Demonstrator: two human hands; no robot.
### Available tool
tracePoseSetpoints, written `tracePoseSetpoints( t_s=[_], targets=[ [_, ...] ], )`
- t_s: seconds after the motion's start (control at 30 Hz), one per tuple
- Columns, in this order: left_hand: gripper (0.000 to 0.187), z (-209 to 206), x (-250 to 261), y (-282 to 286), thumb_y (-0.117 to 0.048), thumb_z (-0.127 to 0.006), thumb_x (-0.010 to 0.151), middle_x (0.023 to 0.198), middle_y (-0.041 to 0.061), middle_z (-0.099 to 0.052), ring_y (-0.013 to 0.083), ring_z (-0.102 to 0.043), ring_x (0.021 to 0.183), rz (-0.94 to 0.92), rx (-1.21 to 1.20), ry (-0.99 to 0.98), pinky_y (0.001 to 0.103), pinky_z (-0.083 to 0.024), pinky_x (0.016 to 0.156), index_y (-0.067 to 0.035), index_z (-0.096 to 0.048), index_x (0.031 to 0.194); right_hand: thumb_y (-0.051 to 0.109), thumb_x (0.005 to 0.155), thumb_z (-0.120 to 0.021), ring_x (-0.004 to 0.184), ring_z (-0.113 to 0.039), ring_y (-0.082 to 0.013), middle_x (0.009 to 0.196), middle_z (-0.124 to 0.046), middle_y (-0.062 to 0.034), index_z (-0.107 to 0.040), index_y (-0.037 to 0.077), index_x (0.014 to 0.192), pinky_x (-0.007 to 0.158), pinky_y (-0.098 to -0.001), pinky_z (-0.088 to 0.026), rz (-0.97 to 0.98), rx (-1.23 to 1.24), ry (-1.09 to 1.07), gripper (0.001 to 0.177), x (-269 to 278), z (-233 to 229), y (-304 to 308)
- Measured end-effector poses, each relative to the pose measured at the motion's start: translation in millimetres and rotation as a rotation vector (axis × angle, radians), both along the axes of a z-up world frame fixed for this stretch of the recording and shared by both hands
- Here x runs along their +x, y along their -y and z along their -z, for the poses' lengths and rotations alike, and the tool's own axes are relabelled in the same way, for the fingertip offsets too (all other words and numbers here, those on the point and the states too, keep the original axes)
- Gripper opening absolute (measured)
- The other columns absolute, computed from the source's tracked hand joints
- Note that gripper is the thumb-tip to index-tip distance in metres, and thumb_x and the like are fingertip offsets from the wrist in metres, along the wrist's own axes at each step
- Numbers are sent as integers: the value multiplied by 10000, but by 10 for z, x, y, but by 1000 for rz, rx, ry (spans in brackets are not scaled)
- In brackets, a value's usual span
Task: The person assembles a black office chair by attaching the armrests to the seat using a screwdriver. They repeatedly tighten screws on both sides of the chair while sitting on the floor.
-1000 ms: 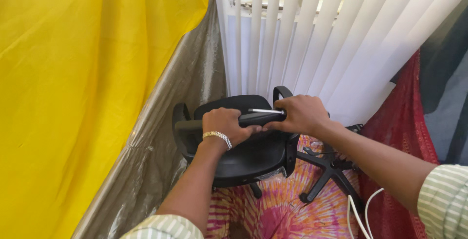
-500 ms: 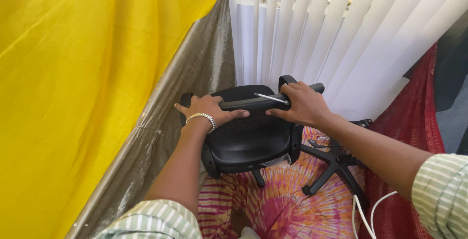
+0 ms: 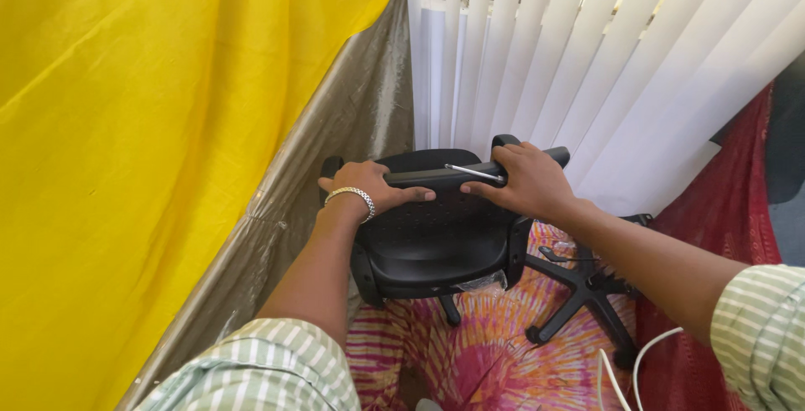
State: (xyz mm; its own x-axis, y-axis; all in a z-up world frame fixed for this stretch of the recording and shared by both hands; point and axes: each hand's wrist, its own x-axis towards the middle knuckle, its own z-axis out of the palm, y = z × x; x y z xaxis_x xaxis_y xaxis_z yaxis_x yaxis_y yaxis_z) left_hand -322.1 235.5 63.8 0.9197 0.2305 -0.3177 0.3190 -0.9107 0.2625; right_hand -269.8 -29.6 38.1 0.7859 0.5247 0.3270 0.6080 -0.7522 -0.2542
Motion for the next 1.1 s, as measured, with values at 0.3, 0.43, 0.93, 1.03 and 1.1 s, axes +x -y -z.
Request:
tracePoseSetpoints(
  t_s=[0.3, 0.43, 0.93, 1.03, 1.1],
  targets=[
    [1174, 53, 65, 7, -921, -704, 435, 1341, 90, -680, 310, -595, 1302, 2, -36, 34, 611, -292, 1130, -181, -688, 1347, 749, 743, -677, 872, -644, -397, 777, -657, -194, -688, 32, 815, 776, -506, -496, 11, -66, -70, 721, 179, -44, 36],
    [1160, 51, 98, 13, -908, -710, 453, 1330, 94, -688, 299, -603, 1297, 8, -56, 32, 616, -292, 1120, -166, -688, 1344, 776, 727, -660, 832, -675, -414, 754, -685, -198, -700, 34, 825, 769, -507, -509, 26, -123, -163, 750, 273, -98, 29],
    [1114, 43, 257, -6, -904, -705, 478, 1338, 90, -680, 298, -600, 1286, 25, -65, 48, 633, -246, 1138, -166, -701, 1313, 779, 726, -663, 859, -654, -411, 761, -660, -191, -690, 33, 850, 772, -516, -500, 33, -92, -87, 757, 464, 17, 39],
    [1086, 81, 305, 14, -942, -656, 507, 1314, 86, -685, 284, -598, 1284, 43, -36, 102, 656, -267, 1117, -175, -715, 1274, 775, 721, -676, 877, -645, -415, 774, -654, -202, -675, 18, 815, 786, -515, -493, 41, -130, -98, 763, 564, 7, 30],
    [1003, 133, 303, 38, -936, -643, 538, 1252, 87, -693, 275, -581, 1273, 44, -19, 146, 668, -273, 1088, -175, -753, 1183, 766, 719, -683, 884, -647, -410, 781, -650, -205, -674, 22, 816, 790, -513, -493, 65, -155, -136, 750, 611, 17, 26]
  ],
)
